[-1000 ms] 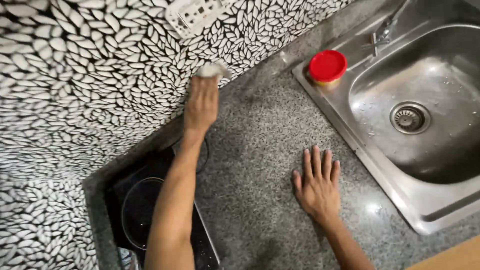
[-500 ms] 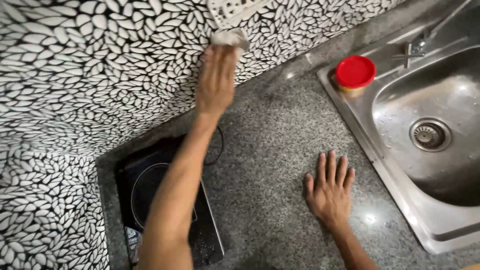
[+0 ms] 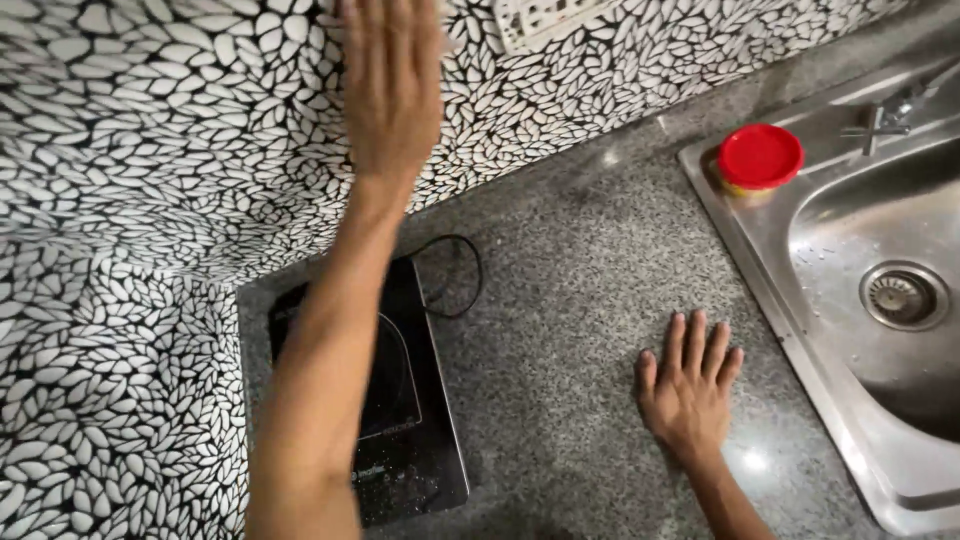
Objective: The person wipes a patterned wall above a kitchen counter using a white cloth. They then move to a different area and wipe a white cabinet door with the same cloth.
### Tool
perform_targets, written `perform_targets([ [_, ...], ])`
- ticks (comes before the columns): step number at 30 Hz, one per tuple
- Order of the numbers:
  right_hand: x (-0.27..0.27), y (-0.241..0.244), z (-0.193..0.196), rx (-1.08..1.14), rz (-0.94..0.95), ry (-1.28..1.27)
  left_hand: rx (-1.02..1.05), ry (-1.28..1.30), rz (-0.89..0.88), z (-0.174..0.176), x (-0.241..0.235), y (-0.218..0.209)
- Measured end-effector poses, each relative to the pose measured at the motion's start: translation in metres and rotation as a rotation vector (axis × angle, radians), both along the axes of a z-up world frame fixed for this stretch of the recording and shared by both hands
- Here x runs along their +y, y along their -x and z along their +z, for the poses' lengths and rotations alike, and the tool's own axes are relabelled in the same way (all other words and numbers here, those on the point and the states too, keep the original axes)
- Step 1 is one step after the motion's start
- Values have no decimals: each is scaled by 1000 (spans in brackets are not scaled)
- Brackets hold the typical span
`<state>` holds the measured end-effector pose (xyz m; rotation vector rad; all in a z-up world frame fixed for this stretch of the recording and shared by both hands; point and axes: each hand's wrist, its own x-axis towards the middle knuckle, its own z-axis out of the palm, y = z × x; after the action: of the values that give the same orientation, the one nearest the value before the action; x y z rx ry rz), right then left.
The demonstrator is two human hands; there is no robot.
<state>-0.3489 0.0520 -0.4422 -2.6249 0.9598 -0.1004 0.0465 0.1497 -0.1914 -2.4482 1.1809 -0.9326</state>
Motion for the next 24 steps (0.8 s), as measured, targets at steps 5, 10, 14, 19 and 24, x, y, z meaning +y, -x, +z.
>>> perform_targets([
  [5, 0, 1, 5, 5, 0, -17, 117, -168, 7, -80, 2, 19],
  [10, -1, 1, 4, 18, 12, -7, -183, -103, -366, -186, 45, 8],
  [14, -3, -2, 5, 35, 7, -18, -381, -311, -217, -148, 63, 4],
  [19, -1, -2, -7, -13, 6, 11, 31, -82, -52, -39, 65, -4],
  [24, 0, 1, -3, -14, 0, -13, 20, 209, 173, 14, 61, -15],
])
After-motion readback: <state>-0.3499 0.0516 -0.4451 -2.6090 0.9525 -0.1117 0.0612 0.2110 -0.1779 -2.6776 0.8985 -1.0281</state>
